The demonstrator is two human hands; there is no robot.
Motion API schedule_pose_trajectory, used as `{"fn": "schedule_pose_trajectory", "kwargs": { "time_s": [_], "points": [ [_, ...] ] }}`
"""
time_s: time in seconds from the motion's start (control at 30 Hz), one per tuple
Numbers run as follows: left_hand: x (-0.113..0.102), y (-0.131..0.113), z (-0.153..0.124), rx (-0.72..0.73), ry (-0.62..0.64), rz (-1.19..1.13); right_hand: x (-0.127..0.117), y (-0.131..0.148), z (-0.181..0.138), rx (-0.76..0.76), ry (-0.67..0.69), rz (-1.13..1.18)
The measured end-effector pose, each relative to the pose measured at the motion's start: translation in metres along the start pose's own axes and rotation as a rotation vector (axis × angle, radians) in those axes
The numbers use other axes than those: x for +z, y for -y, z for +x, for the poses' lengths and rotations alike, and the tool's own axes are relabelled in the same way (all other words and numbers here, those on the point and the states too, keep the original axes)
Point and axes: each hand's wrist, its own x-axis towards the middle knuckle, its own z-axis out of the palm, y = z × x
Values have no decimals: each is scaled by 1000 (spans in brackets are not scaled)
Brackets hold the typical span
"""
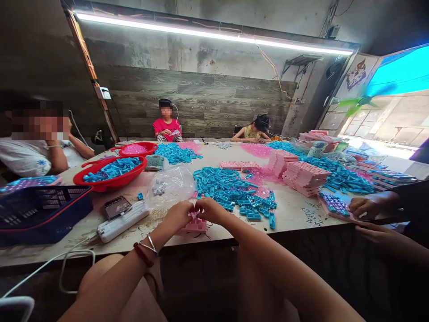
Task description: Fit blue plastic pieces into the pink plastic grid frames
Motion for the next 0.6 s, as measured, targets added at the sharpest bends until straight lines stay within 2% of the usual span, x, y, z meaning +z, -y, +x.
{"fn": "schedule_pose_trajectory", "kwargs": {
  "time_s": [0.2,0.43,0.6],
  "points": [
    [-2,0,-1,-6,-17,-70,2,-1,2,-6,33,-19],
    [6,3,3,68,-58,-222,1,1,3,-3,68,-48],
    [6,1,5,108,-66,-266,-1,1,3,-59,65,-55]
  ]
}}
